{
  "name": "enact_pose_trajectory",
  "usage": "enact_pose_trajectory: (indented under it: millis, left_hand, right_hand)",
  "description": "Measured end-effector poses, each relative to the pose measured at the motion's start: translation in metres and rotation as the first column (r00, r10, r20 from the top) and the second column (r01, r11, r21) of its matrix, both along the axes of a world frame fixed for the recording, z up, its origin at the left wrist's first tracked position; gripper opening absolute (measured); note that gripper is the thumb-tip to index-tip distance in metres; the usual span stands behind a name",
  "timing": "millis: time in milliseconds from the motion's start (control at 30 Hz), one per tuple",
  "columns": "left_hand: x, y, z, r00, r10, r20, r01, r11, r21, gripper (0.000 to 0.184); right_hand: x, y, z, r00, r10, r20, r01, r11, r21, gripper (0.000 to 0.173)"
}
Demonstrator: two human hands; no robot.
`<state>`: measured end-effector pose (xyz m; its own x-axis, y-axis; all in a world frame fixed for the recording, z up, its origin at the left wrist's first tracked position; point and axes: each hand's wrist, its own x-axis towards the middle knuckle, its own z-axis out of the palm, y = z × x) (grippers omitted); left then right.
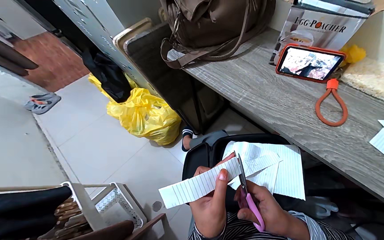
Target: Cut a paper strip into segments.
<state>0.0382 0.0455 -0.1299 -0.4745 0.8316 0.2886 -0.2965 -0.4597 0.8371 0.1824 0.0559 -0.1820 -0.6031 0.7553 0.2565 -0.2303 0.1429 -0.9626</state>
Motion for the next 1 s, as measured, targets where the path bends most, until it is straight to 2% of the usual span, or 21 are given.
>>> enact_pose_trajectory:
  millis: [133,300,367,600,800,1000]
  left_hand:
    - [0.0001,-0.0002,-0.0011,1.0,0.022,0.011,-0.022,1.0,-0.015,0.008]
    - [0.0007,-0.0006,0.0004,1.0,0.002,0.001,-0.002,1.0,-0.003,0.007]
    - [0.0005,-0.0005,0.0003,1.0,0.006,0.005,-0.006,1.0,-0.008,0.008]
    - [0.0012,-0.0008,-0.0009,0.999,0.033,0.008,-0.032,0.999,-0.026,0.008]
    - [0.0016,-0.0003,0.0,1.0,0.011,-0.002,-0.011,1.0,-0.005,0.007]
    - [0.0011,-0.0007,-0.0022,1.0,0.031,0.0,-0.031,0.999,-0.02,0.009]
  right_hand:
    - [0.0003,-0.0016,0.0006,1.0,-0.011,-0.02,0.01,0.999,-0.044,0.034]
    - [0.0008,0.0,0.0016,0.998,0.056,0.017,-0.056,0.998,-0.009,0.048]
    - [0.0004,0.0003,0.0012,0.999,0.046,0.016,-0.046,0.999,0.001,0.048]
    - [0.0007,-0.0016,-0.0001,1.0,-0.016,-0.018,0.016,1.0,-0.027,0.036]
    - [0.001,-0.0004,0.0022,0.998,0.051,0.021,-0.05,0.999,-0.021,0.049]
    - [0.0003,-0.0007,-0.0009,1.0,-0.031,-0.005,0.031,1.0,0.001,0.038]
